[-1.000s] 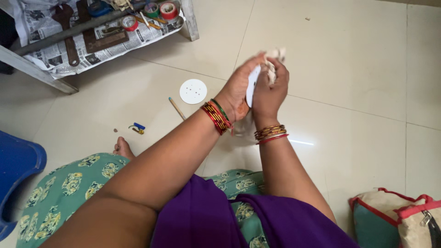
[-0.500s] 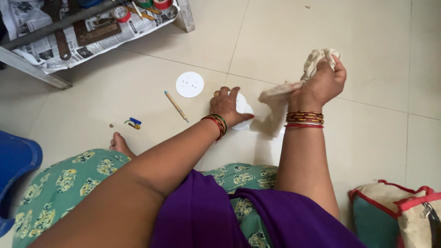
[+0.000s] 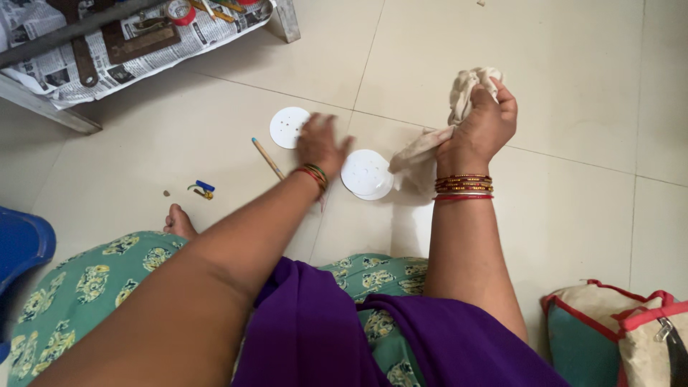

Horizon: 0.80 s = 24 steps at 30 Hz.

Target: The person assembles a white electrical fixture by connecting wires to a socket and inserting a bulb. They then clean the fixture and the surrounding floor area with a cloth.

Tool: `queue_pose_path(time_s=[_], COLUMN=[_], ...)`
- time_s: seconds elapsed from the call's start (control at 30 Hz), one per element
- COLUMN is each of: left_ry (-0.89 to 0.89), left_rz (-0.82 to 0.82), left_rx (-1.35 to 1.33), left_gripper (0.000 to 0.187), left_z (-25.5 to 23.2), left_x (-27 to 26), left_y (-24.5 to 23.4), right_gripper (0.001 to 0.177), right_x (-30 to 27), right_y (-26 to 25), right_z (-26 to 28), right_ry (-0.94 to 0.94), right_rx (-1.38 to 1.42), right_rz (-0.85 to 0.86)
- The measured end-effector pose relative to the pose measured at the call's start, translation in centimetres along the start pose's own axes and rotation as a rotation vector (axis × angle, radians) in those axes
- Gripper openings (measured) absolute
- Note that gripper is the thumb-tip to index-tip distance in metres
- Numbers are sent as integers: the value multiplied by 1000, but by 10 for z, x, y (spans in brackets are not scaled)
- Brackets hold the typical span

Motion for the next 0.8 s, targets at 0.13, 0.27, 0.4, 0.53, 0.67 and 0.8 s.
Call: queue_pose_path(time_s=[0.13,0.27,0.4,0.53,0.67,0.8], left_ry=[-520,-610,-621,-488,-217,-366], left_rz=[-71,150,208,148,-131,130], left_rx=[-90,-178,-197,-308,-552,-1274], left_gripper=[77,105,105,71,33,28], left_z=[76,80,73,73,27,-67], left_x=[5,7,10,19,31,30], left_y=[-38,-55,-58,-43,-37,-18], right_gripper=[21,20,21,21,23,20], right_x=[-11,-13,-17,-16,-24,-52], right_y=[8,16,21,22,24,54], right_z=[-4,-5,-11,-19,-37,-47], right_ry=[-11,-23,-18,25,13,-347], right_rx=[-66,-22,-64,-117,-259,-657], right_rz=[44,125,173,178,246,607])
Point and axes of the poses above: each hand's wrist, its own x-axis towards the middle knuckle, its own y-axis out of the palm, z = x × y, the point moved 7 cm from there along x, towards the middle knuckle, and after that the axes turned 4 degrees about y, right-handed, at the moved point
